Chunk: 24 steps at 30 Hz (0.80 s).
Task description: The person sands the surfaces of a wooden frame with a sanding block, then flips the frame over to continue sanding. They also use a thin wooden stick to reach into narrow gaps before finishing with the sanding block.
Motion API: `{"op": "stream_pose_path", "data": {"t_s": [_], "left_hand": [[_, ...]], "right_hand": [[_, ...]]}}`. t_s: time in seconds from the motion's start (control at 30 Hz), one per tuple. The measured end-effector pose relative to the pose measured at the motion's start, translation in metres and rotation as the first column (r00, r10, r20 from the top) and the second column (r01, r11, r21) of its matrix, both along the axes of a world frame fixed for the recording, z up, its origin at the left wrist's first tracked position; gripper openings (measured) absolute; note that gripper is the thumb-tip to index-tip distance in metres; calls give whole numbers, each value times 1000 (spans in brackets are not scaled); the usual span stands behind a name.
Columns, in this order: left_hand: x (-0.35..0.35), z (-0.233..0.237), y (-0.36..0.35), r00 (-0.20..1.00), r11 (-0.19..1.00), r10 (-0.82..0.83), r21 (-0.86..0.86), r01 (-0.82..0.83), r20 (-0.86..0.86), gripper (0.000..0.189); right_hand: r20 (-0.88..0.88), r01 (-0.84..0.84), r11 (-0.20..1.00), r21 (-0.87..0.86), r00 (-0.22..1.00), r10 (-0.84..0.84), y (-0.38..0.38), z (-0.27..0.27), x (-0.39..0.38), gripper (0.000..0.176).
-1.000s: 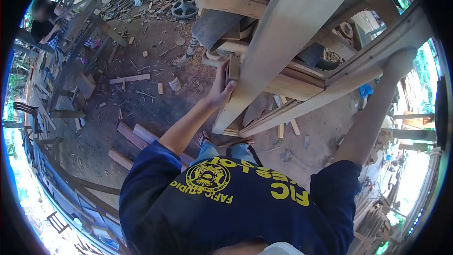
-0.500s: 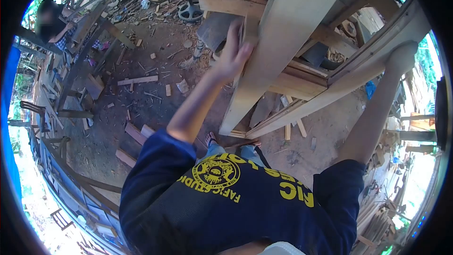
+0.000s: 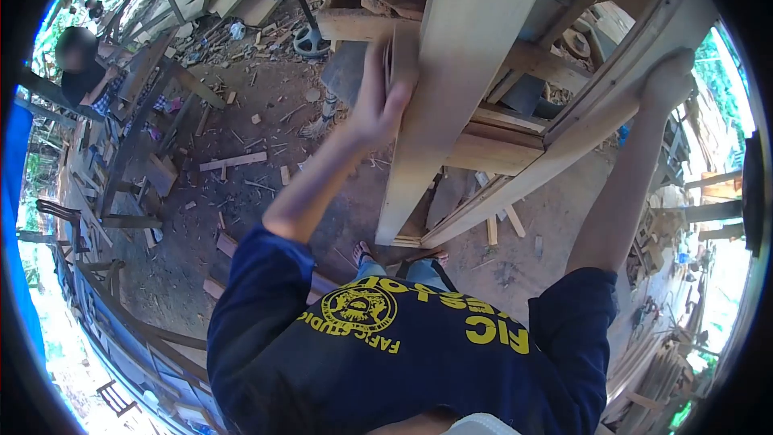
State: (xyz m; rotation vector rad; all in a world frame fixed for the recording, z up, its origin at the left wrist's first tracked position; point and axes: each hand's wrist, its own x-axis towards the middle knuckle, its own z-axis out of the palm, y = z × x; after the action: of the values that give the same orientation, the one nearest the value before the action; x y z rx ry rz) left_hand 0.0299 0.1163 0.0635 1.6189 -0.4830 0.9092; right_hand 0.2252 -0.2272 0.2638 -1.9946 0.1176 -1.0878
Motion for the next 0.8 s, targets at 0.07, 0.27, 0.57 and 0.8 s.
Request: {"op": "stream_pose_path", "data": {"t_s": [0.07,0.27,0.57,0.8], "left_hand": [[33,97,16,961,978,-21,207,-38,275,73],[26,155,5,997,998,54,-41,-51,56,56],[-66,-140,-20,955,988,-88,-147,48,-282,82],[-28,-79,-1,985,999,55,8,-54,-165,77]], "right_hand": [[38,-22,1000,13,999,21,3,1,-3,69],[70,-83,993,88,995,77,3,1,-4,65],[93,-38,998,49,995,33,2,-2,2,66],[5,78,996,42,997,-78,-2,0,6,66]]}}
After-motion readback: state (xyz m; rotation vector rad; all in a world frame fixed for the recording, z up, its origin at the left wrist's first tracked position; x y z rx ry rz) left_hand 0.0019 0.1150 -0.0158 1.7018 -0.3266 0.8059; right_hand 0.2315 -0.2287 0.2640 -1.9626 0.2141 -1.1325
